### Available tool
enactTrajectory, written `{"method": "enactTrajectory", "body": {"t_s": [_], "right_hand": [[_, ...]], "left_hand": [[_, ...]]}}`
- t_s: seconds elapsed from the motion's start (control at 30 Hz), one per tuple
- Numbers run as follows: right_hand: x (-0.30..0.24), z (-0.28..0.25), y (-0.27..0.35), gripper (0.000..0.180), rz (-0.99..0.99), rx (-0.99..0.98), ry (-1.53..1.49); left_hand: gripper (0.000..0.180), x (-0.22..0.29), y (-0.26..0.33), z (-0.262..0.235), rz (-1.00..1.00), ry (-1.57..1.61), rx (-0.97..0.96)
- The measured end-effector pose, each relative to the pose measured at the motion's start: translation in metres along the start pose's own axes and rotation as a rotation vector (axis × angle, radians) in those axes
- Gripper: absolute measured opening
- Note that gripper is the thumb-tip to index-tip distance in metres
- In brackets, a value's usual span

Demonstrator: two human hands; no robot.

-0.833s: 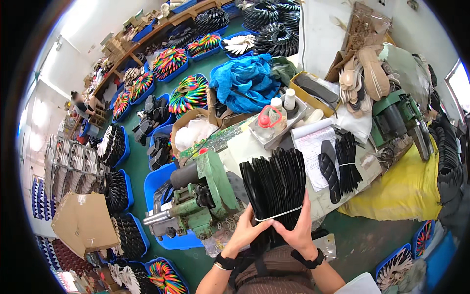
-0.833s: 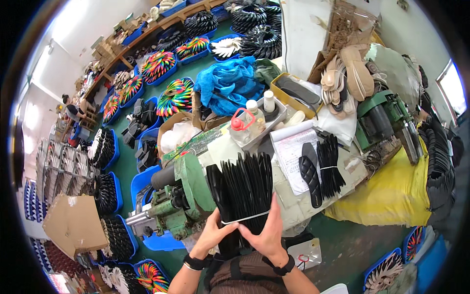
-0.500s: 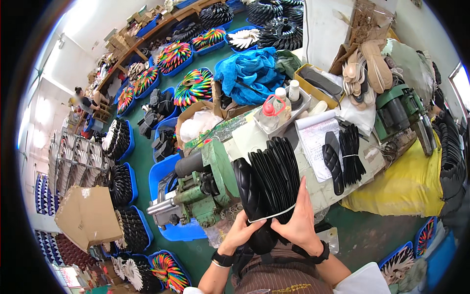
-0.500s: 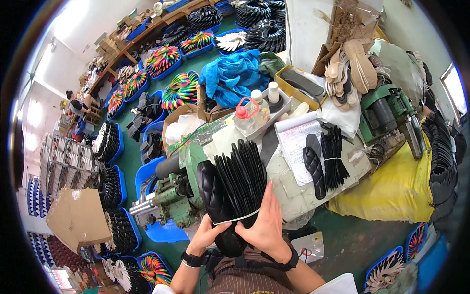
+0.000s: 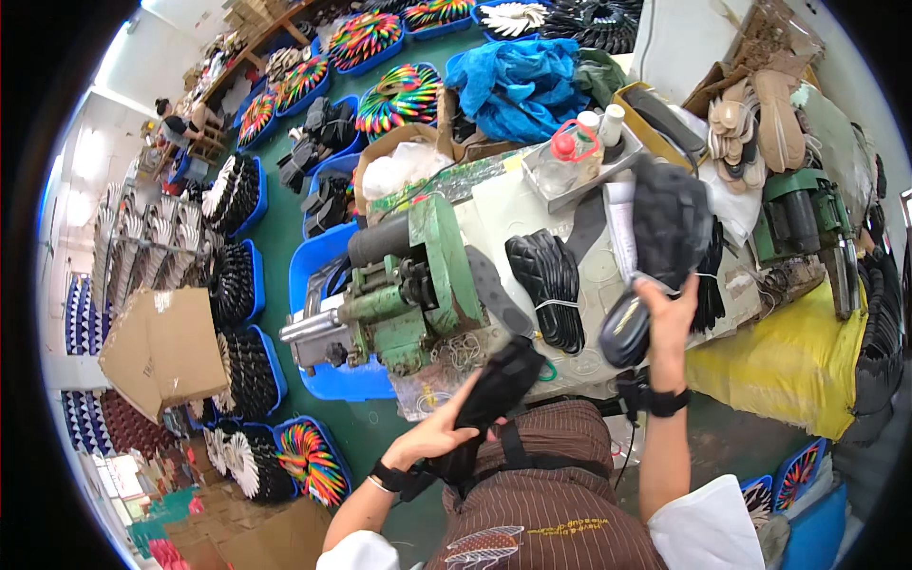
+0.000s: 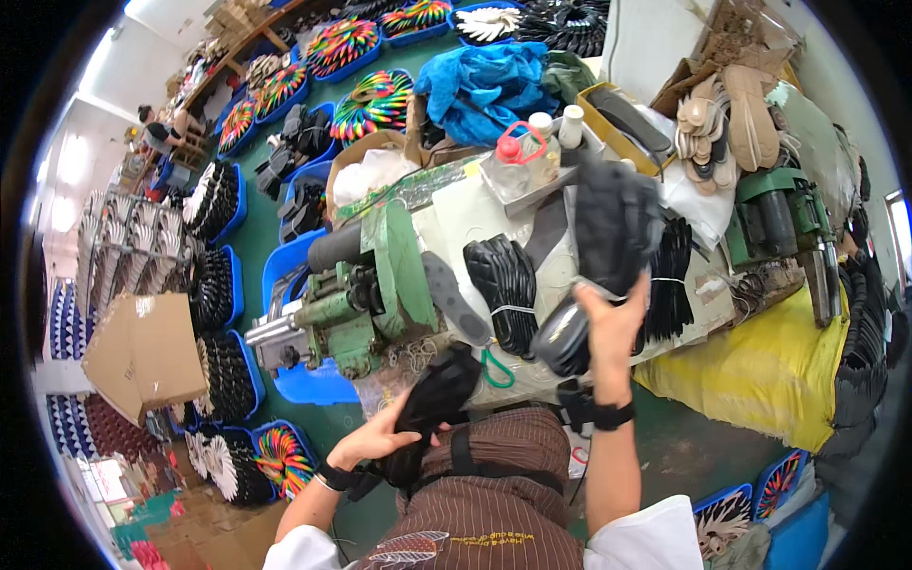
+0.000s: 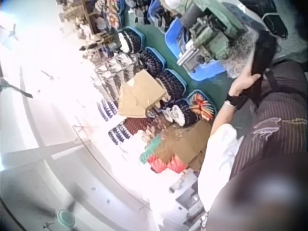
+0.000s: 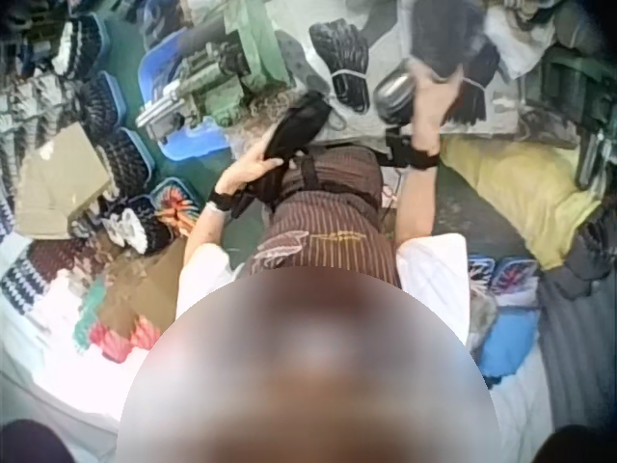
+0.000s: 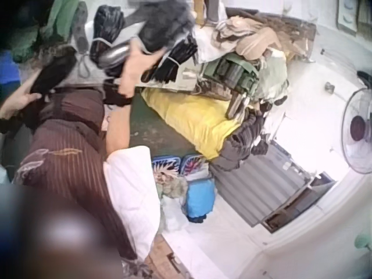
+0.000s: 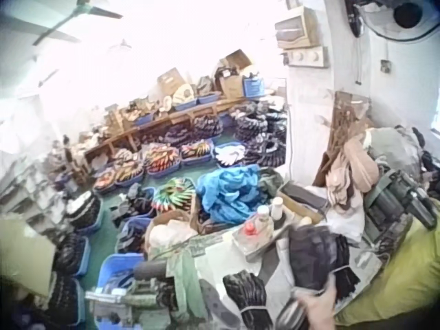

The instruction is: The recorder takes black shoe soles from a bundle and grinds their edges against a rotating machine wheel in a workshop.

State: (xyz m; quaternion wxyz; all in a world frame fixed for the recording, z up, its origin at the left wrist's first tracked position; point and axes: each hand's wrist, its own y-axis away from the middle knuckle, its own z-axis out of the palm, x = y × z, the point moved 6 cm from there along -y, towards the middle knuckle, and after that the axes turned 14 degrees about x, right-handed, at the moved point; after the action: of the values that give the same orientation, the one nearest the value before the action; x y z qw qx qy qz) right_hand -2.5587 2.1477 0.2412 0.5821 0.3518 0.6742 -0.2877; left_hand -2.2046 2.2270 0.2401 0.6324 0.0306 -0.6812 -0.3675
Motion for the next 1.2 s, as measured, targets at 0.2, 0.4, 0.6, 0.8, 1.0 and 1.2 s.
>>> {"method": "enactTrajectory", "body": {"t_s": [0.2,0.4,0.6,0.8,1.0,1.2], "right_hand": [[0.113,0.015,-0.002,0.078,0.380,-0.155,0.083],[0.132,0.039,0.041,0.064,-0.075,-0.218,0.458],[-0.039,0.093,0.235,0.050,0.519,-1.155,-0.215],[-0.046,0.104,0.254,0.035,0.343,-0.951,-0.204],[-0.061,0.123,0.293,0.041,0.461,-1.058,-0.315],[-0.077,0.142,0.315,0.046,0.453,-1.149,-0.342]], "left_hand": [[0.063,0.030,0.020,-0.014,-0.020,0.489,0.139],[0.058,0.044,0.026,0.001,0.006,0.887,0.205],[0.055,0.022,0.048,-0.018,0.149,0.558,0.578],[0.042,-0.010,0.075,-0.040,0.094,0.969,0.609],[0.044,-0.001,0.109,-0.067,0.232,1.006,0.570],[0.051,-0.015,0.151,-0.138,0.180,0.936,0.479]]}}
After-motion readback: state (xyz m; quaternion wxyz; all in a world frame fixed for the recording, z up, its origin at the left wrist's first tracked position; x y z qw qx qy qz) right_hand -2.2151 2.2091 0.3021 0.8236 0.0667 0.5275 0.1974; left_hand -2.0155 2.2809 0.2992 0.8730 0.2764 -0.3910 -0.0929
